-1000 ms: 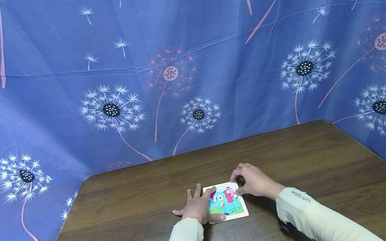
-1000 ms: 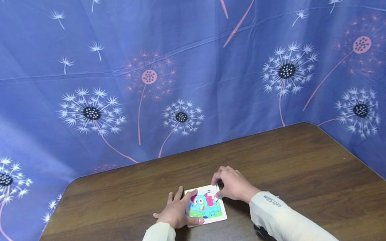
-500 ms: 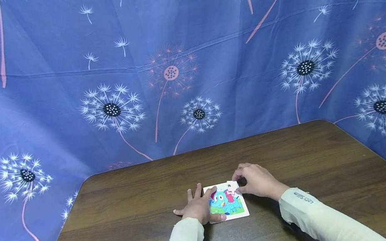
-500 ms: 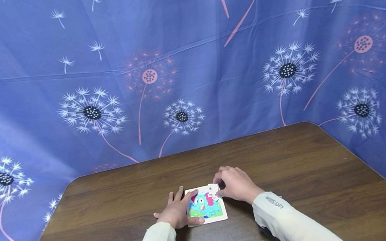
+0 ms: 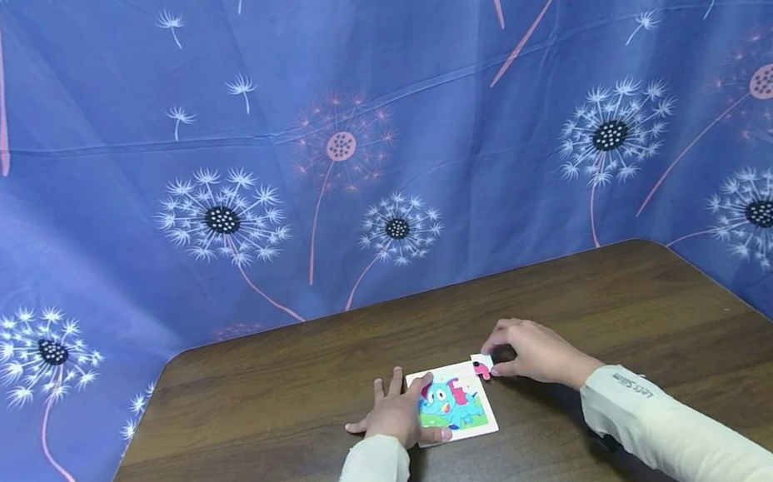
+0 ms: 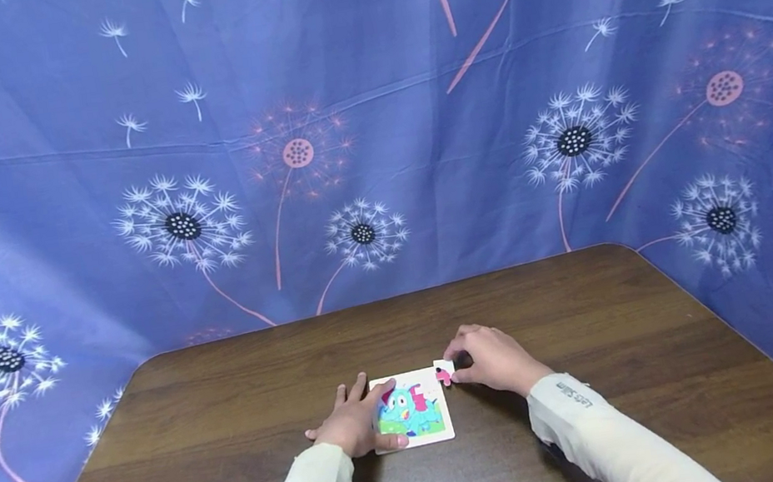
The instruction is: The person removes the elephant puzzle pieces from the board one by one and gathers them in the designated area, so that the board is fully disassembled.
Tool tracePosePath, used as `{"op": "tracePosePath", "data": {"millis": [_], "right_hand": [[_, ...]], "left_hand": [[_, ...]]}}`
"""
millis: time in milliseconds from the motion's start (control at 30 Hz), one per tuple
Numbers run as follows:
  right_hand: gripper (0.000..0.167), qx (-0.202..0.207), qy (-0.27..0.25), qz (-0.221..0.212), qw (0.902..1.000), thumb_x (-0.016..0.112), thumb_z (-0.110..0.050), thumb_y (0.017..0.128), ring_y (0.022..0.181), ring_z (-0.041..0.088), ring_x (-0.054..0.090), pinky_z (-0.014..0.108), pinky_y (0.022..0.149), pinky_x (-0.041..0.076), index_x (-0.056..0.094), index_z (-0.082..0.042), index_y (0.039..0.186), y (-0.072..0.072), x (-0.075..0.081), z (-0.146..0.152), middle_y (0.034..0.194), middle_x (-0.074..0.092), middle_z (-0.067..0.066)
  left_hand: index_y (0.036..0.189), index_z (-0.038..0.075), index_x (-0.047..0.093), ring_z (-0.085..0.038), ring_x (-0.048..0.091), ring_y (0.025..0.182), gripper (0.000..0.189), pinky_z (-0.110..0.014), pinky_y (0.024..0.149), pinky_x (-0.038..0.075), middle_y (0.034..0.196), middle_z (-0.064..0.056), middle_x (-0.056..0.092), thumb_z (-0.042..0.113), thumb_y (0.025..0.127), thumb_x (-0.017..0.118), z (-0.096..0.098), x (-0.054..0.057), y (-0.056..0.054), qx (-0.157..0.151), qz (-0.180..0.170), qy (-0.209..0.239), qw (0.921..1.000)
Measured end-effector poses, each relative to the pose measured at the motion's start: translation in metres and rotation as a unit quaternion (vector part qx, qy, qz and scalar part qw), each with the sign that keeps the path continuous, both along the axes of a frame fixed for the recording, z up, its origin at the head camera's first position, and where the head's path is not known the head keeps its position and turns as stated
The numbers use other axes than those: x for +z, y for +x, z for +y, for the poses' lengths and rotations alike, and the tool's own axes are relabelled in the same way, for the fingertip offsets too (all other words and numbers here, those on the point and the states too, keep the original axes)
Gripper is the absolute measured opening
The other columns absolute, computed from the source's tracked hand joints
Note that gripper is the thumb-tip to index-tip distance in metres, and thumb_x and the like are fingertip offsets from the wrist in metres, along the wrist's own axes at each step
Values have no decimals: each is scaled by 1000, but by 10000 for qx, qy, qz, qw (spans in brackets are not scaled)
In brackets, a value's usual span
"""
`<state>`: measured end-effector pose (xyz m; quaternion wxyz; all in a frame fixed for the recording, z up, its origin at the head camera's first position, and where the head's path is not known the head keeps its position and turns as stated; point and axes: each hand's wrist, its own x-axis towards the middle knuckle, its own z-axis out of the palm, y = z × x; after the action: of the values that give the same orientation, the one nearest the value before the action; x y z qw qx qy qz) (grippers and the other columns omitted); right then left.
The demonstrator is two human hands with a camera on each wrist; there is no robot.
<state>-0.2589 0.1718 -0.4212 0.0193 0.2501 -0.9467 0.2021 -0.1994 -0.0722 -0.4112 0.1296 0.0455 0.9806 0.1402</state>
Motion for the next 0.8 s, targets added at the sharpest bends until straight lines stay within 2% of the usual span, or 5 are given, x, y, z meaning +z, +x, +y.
{"op": "tracePosePath", "data": {"millis": [233, 467, 800], "right_hand": [[24, 42, 165, 65, 9998, 86, -18, 82, 96, 24, 65, 47, 86, 54, 78, -12, 104, 1, -1, 10, 101, 67, 0], [24, -63, 238, -53, 9997, 85, -17, 83, 99, 25, 65, 48, 87, 53, 78, -13, 105, 3, -2, 14, 102, 66, 0], [25, -131, 254, -54, 9996, 85, -16, 83, 98, 25, 65, 48, 86, 54, 78, -12, 107, 3, -3, 19, 102, 66, 0]], "left_hand": [[150, 30, 50, -44, 27, 149, 88, -90, 81, 32, 163, -10, 33, 52, 73, 88, -3, -3, -2, -113, 82, 35, 9999], [151, 34, 48, -42, 27, 150, 89, -88, 92, 27, 163, -8, 34, 58, 73, 85, -6, -4, -2, -196, 139, -238, 9994], [149, 33, 51, -48, 25, 149, 88, -89, 93, 25, 163, -12, 33, 56, 72, 87, -9, -3, -2, -159, 230, -182, 9994]]}}
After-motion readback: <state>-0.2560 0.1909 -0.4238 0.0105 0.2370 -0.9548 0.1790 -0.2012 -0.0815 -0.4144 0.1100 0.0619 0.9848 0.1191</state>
